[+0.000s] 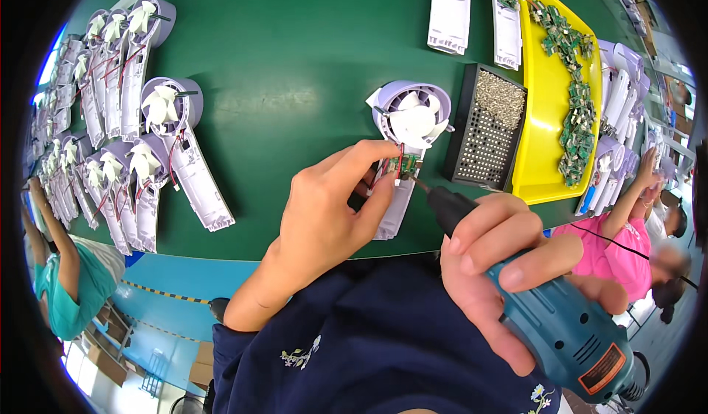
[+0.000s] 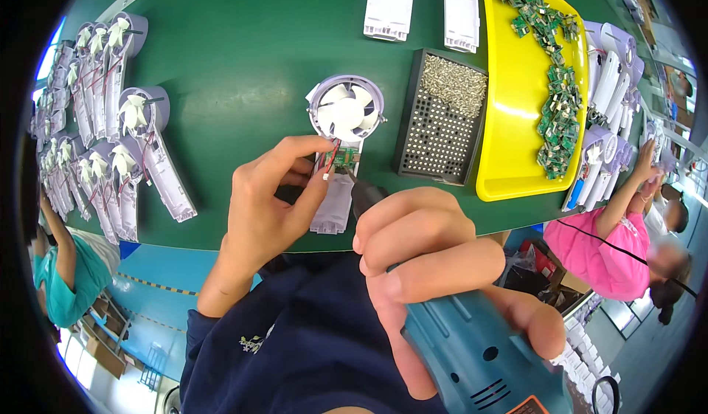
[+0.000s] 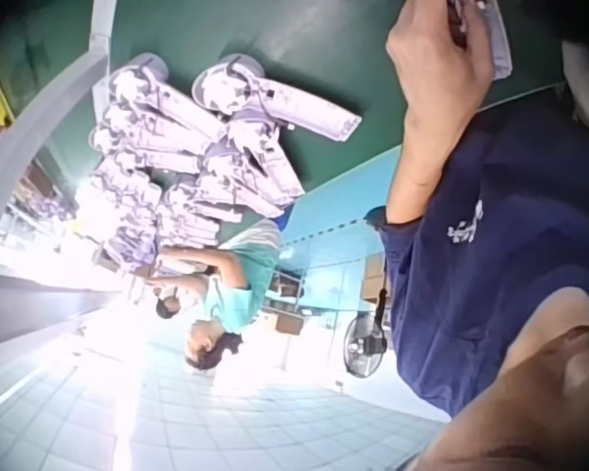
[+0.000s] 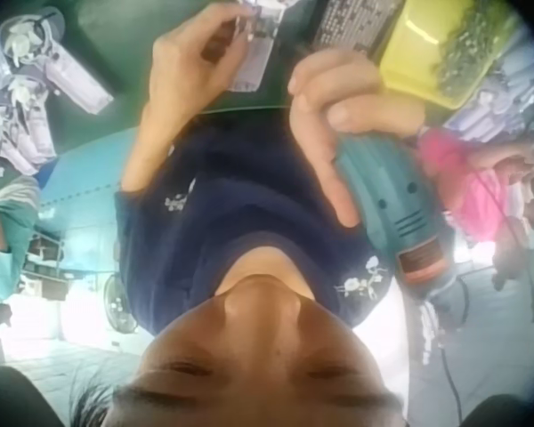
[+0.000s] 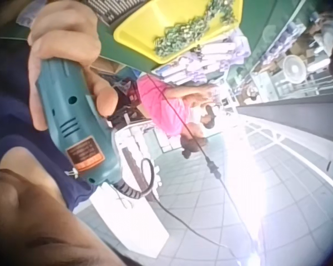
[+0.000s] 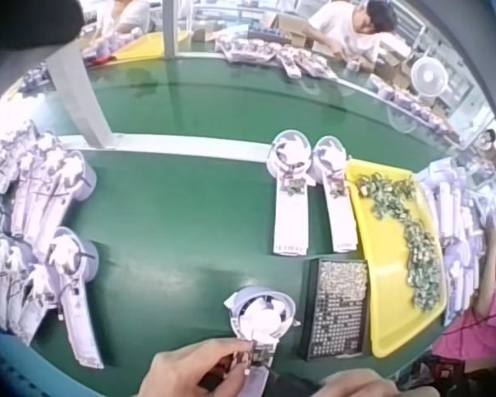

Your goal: Assembling handheld electric fans on a factory production line.

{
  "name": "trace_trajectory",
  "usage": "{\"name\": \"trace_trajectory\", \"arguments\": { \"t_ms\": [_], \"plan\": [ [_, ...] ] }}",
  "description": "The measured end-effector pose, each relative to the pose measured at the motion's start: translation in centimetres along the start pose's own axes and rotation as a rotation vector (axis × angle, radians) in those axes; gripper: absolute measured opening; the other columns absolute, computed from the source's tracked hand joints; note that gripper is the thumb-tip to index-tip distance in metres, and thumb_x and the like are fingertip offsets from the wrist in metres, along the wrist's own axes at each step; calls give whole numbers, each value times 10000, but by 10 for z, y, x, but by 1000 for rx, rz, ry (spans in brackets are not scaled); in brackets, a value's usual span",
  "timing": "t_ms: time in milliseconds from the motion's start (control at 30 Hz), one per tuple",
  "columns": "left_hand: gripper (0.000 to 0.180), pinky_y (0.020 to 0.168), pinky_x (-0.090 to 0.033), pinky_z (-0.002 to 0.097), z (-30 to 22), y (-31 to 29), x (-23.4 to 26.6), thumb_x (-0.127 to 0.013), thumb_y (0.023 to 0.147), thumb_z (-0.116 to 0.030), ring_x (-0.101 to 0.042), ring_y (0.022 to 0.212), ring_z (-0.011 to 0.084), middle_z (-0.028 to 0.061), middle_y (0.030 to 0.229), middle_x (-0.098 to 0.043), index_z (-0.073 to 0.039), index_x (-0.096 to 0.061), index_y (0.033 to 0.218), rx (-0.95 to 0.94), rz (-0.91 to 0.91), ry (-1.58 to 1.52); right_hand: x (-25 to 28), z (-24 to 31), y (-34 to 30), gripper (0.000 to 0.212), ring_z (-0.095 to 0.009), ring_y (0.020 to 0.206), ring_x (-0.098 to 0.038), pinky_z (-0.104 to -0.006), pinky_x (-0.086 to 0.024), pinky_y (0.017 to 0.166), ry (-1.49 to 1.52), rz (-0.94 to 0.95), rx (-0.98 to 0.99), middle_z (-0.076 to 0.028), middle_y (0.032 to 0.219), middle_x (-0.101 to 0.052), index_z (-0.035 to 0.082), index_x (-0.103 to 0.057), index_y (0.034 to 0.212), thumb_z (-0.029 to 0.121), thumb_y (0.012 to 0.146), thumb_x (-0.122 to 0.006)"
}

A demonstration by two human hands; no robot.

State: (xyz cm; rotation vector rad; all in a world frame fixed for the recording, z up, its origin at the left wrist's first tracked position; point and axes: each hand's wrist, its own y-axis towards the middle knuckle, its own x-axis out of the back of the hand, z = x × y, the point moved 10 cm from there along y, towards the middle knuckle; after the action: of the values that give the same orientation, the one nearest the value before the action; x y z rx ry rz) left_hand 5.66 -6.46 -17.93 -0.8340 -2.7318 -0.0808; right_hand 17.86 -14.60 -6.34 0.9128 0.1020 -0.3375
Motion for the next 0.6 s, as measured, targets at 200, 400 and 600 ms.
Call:
{"name": "trace_trajectory", "arguments": {
  "t_ms": [200, 400, 600],
  "plan": [
    [271, 578, -555, 296, -1, -4, 1, -704, 845, 26, -686, 648, 198, 117, 885, -688, -30, -647, 1104, -29, -23, 10, 2, 1, 2, 905, -255, 602, -562, -377, -492, 525, 21, -8, 4, -128, 1050, -559, 214, -168, 1578, 618, 904, -617],
    [263, 595, -582, 292, -4, 1, 6, -702, 834, 45, -694, 702, 199, 130, 999, -676, -22, -641, 1081, -16, -50, -25, 2, 1, 1, 880, -260, 612, -565, -377, -494, 530, 24, 31, 9, -132, 1081, -555, 249, -176, 1576, 597, 907, -629],
    [341, 667, -600, 269, 2, 0, 2, -665, 803, 118, -700, 777, 152, 117, 1099, -676, -22, -650, 1114, 35, 4, -56, -5, 0, 3, 852, -259, 612, -561, -382, -494, 531, 20, 42, -9, -130, 1091, -552, 276, -212, 1565, 586, 900, -646]
  ]
}}
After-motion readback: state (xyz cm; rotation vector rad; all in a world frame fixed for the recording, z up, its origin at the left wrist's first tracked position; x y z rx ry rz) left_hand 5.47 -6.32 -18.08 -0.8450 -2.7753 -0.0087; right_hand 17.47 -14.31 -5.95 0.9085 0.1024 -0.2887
